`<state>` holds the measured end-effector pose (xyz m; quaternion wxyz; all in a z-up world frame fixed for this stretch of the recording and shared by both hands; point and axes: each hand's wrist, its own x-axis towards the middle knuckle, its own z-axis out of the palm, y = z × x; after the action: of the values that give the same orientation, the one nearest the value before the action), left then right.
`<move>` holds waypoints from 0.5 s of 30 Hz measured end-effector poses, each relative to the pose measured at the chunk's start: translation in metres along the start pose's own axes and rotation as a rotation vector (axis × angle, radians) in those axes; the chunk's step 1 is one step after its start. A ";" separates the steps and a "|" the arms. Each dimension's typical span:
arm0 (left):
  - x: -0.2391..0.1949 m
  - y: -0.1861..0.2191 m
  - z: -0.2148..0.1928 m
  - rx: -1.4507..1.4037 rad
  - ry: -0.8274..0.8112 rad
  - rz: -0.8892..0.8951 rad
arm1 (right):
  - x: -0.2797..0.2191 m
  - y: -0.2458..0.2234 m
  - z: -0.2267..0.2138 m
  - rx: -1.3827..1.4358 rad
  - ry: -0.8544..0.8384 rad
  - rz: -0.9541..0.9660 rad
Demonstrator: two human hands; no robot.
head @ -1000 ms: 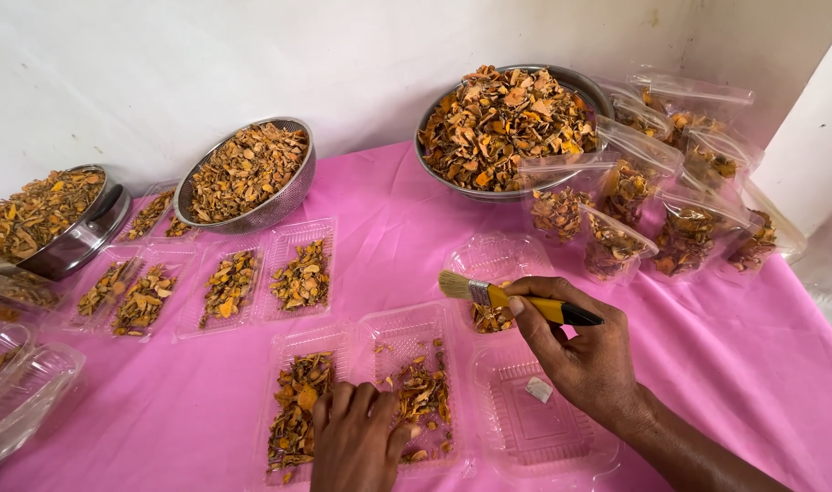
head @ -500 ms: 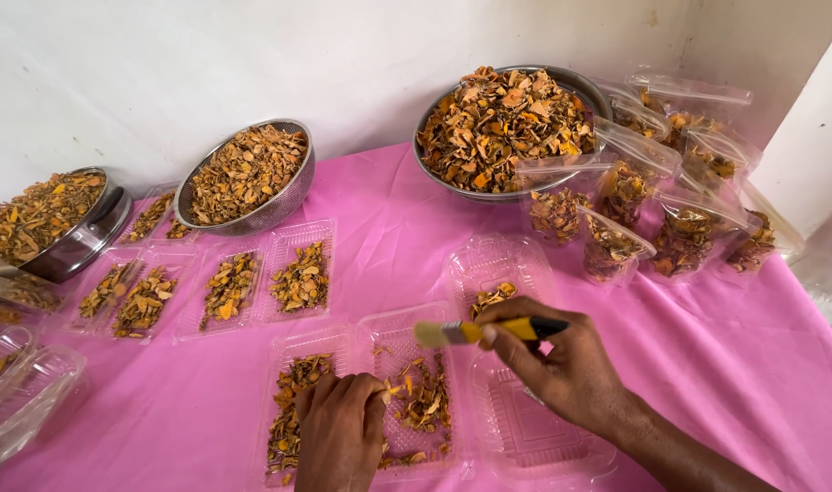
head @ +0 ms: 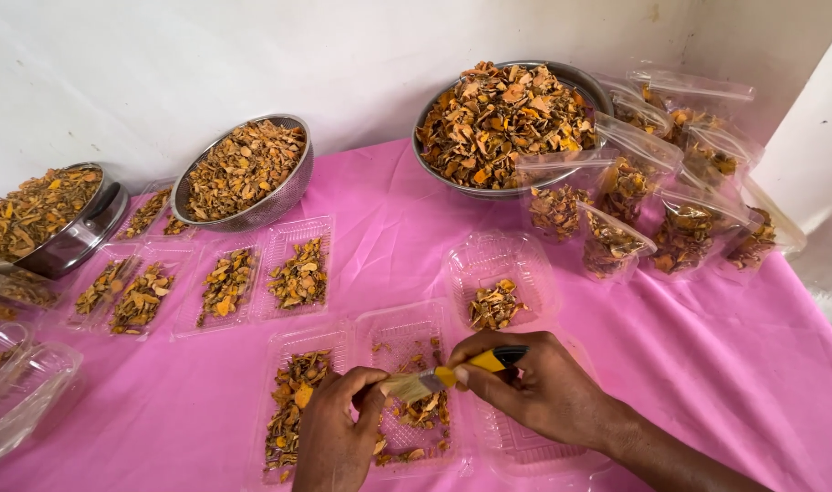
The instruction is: The person uses a small brush to sweep dried orange and brown leaves from a large metal bowl into clear plastic containers. They carefully arrange the leaves within the containers on a pink tablecloth.
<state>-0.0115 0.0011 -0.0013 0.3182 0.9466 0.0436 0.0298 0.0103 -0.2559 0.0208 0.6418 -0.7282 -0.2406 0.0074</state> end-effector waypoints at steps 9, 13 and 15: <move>0.027 0.033 0.011 -0.008 -0.018 0.181 | 0.007 0.023 -0.023 -0.154 0.383 -0.101; 0.058 0.069 0.033 0.024 -0.040 0.263 | 0.015 0.010 -0.048 -0.145 0.663 -0.070; 0.074 0.087 0.043 0.044 0.011 0.491 | 0.021 -0.007 -0.047 -0.090 0.742 -0.142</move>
<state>0.0710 -0.0864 0.0191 0.2805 0.9352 -0.1856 0.1105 0.0418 -0.2916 0.0415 0.6514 -0.6903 -0.0418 -0.3120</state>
